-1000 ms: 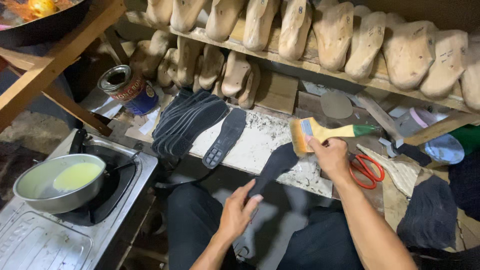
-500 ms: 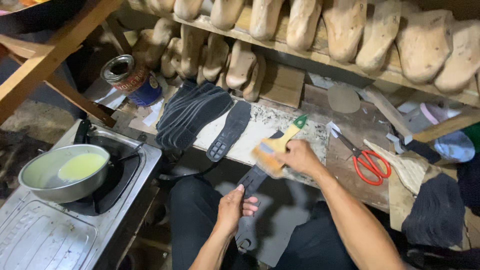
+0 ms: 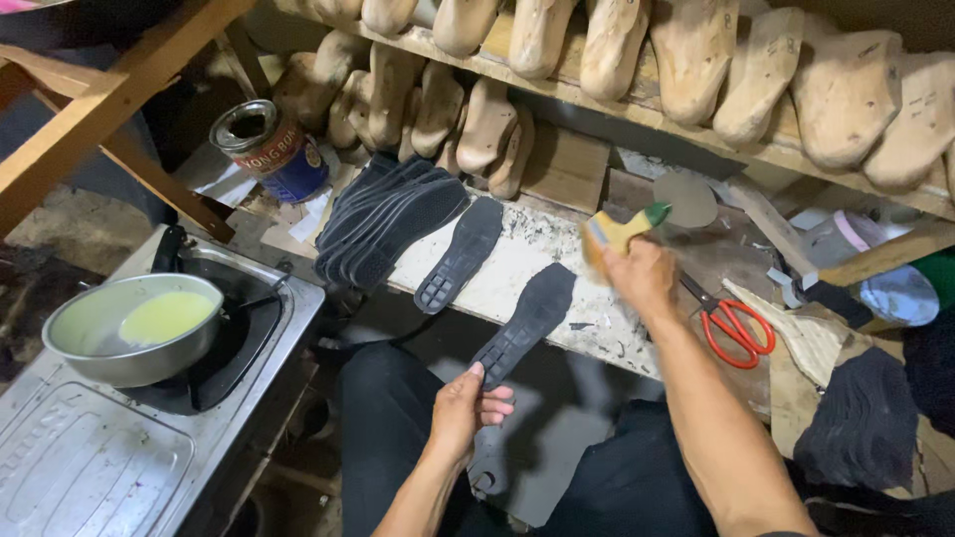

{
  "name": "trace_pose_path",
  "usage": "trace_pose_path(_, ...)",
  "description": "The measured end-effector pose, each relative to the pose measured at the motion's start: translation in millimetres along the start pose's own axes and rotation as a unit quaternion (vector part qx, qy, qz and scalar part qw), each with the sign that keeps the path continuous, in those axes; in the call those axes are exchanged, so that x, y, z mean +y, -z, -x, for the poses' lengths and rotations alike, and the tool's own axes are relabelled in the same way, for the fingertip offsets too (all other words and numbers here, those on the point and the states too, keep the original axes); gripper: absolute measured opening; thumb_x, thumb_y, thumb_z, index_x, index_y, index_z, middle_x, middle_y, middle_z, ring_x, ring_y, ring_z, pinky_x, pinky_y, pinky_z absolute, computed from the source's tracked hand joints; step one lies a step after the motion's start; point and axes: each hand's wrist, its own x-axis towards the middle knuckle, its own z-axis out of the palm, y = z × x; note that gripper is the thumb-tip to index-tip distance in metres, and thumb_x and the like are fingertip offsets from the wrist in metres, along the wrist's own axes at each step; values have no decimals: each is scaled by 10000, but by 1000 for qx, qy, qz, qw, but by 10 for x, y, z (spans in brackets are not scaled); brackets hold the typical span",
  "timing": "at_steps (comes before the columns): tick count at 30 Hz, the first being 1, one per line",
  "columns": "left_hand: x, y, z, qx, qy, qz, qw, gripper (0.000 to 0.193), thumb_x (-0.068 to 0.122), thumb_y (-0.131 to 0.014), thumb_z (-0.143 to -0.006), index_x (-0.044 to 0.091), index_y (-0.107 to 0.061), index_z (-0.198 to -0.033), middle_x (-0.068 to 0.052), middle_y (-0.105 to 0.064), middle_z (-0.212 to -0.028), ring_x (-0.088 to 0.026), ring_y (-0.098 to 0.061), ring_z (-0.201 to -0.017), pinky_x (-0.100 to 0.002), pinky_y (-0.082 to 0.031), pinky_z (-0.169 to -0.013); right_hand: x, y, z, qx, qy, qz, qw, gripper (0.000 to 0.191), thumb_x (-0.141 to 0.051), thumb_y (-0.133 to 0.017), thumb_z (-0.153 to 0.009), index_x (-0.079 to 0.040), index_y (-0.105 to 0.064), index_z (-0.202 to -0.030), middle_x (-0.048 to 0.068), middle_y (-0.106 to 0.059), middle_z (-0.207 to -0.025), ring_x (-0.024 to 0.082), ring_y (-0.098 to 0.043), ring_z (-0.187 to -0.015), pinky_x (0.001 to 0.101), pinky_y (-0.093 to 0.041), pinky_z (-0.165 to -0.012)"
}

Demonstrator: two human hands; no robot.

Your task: The person sits at a workbench and uses a wide brush to spread glue over the bottom of rubber shoe soles, working through a stack of soles one at a time. They hold each sole in one hand, brush the adhesive across its surface, and set the finished sole back on the bench.

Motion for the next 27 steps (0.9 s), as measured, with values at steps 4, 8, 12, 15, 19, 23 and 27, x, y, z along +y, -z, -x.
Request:
trace_pose_path(4,82,71,124,-40,12,80,996,427,354,-500,-1037,-42,-640,-1112,-199,-769,-894,-192,-722,-647,-270,-570,-549,185,77,52,-77,-80,-367,923,309,-296,-809,-819,-30,-766,-970,49,-767,-866,136,-666,-682,338,-505,-580)
trace_pose_path(8,62,-17,301,-122,22,147,981,343,269,-535,-1033,-55,-597,-1128,-224,-761,-962,-222,-756,-725,-283,-607,-611,429,146,219,-158,-218,-301,915,292,-279,-832,-845,-8,-754,-923,65,-702,-750,135,-548,-546,319,-412,-474)
trace_pose_path(12,-48,-293,444,-212,59,87,972,291,215,-542,-1018,-24,-575,-1182,-229,-759,-1023,-229,-765,-785,-287,-622,-653,605,244,412,-166,-235,-115,951,513,-453,-800,-914,53,-763,-835,98,-680,-663,134,-588,-506,269,-461,-504)
trace_pose_path(15,-155,-485,526,-260,46,48,963,276,199,-547,-1041,-15,-565,-1213,-224,-756,-1065,-233,-762,-822,-292,-616,-681,582,241,727,-176,-250,-187,934,504,-460,-736,-943,44,-745,-930,92,-680,-699,138,-590,-530,280,-468,-499)
trace_pose_path(19,-300,-586,571,-298,27,-44,953,329,208,-544,-1029,17,-570,-1296,-184,-756,-1100,-215,-759,-857,-299,-606,-720,430,136,1470,-218,-200,-443,846,482,-285,-661,-900,-66,-584,-1323,44,-731,-948,94,-682,-749,282,-563,-591)
trace_pose_path(23,-470,-553,594,-354,55,-116,926,403,192,-560,-1008,-8,-516,-1356,-184,-763,-1173,-227,-764,-937,-320,-591,-771,463,231,2020,-119,-132,-562,808,614,-73,-754,-896,3,-544,-1467,85,-702,-1085,110,-624,-887,272,-529,-756)
trace_pose_path(27,-445,-367,417,-342,40,-171,923,483,133,-601,-956,9,-508,-1413,-152,-733,-1258,-236,-749,-1020,-342,-583,-839,842,875,2122,84,-116,-483,864,635,7,-710,-900,43,-491,-1494,56,-622,-1190,87,-599,-1034,249,-500,-899)
